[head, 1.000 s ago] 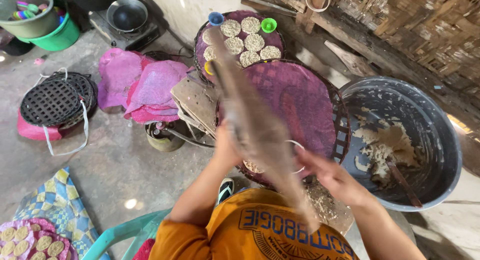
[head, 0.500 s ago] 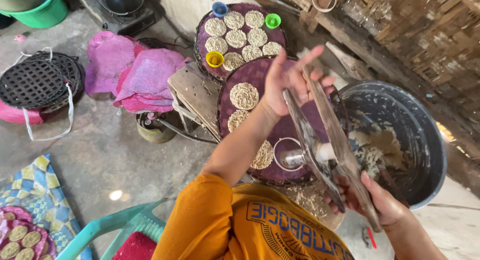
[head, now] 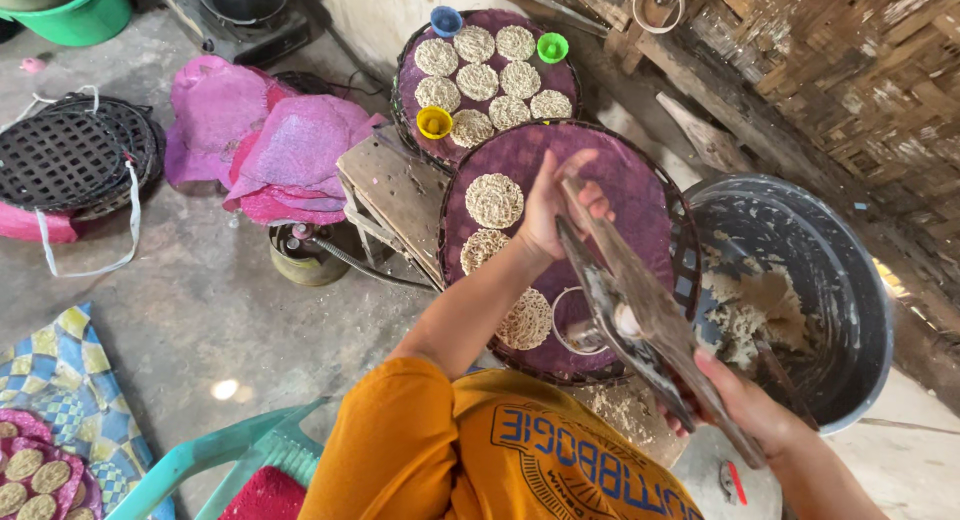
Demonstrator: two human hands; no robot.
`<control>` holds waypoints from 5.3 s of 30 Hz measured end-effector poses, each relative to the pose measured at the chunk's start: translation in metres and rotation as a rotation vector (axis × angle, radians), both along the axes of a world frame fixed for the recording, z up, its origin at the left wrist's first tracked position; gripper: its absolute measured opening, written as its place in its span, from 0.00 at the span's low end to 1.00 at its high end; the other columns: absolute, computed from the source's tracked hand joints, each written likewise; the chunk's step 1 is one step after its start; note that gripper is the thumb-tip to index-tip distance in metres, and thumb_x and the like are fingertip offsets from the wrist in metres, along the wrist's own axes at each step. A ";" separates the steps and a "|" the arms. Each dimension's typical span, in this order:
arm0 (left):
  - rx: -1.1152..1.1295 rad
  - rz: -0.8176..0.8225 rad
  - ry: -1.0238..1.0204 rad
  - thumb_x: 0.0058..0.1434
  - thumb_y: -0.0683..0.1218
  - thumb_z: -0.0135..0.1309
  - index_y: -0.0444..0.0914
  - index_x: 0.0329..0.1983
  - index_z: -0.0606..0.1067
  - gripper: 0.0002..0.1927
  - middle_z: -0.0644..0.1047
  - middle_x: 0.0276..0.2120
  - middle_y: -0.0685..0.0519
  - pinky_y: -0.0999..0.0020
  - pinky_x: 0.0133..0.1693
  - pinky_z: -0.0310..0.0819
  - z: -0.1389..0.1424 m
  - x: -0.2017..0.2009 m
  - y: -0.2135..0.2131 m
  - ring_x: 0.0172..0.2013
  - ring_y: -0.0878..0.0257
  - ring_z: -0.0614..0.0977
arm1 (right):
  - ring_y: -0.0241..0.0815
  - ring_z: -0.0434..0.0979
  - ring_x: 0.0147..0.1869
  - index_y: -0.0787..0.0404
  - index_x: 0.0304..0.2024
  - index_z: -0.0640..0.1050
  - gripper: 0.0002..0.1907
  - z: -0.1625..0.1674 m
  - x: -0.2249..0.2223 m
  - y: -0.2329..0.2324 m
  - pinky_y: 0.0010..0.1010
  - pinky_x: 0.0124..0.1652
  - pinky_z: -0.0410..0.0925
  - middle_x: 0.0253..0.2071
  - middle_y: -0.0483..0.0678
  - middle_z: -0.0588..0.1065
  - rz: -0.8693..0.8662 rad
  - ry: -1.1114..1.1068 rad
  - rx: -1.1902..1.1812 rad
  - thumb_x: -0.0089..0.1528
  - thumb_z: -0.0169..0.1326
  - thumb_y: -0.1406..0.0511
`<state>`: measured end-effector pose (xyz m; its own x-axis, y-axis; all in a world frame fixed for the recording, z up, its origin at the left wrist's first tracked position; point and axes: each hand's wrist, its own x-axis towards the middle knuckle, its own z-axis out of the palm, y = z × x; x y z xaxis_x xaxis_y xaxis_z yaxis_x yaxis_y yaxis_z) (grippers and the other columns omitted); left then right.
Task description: The person scoops sticky rice dough from a large basin and packs it into a wooden hand press fitted with a cylindrical plunger. They press the dough onto a round woven tray, release the formed rice cake, and place a ring mold around it, repeating the cycle to fill trays with flat round rice cakes.
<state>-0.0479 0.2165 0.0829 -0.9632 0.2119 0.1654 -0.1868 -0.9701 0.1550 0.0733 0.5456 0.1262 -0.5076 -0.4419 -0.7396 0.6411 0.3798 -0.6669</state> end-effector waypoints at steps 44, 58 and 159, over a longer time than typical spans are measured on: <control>-0.056 0.042 -0.171 0.69 0.77 0.30 0.42 0.48 0.71 0.38 0.64 0.17 0.58 0.61 0.32 0.66 0.004 -0.002 -0.005 0.20 0.61 0.68 | 0.41 0.69 0.18 0.70 0.35 0.75 0.25 0.004 0.027 -0.010 0.33 0.20 0.64 0.22 0.51 0.73 -0.099 0.185 0.093 0.64 0.48 0.51; -1.570 0.300 0.264 0.59 0.53 0.60 0.39 0.53 0.75 0.22 0.81 0.43 0.46 0.56 0.51 0.81 0.013 0.086 -0.035 0.43 0.52 0.83 | 0.41 0.81 0.41 0.60 0.54 0.77 0.23 -0.024 -0.025 -0.082 0.32 0.40 0.73 0.43 0.47 0.81 0.058 0.882 -0.063 0.67 0.49 0.51; -0.588 0.558 0.449 0.51 0.45 0.68 0.35 0.53 0.74 0.26 0.78 0.46 0.45 0.55 0.61 0.74 0.068 0.105 -0.038 0.47 0.53 0.82 | 0.51 0.85 0.49 0.56 0.45 0.83 0.14 -0.106 -0.064 0.155 0.41 0.42 0.78 0.46 0.52 0.82 0.214 0.772 1.462 0.67 0.46 0.66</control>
<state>0.0571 0.1785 0.1509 -0.8227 -0.0953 0.5605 0.4804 -0.6439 0.5955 0.0090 0.7003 0.0199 -0.9515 0.2454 -0.1856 0.2098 0.9587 0.1922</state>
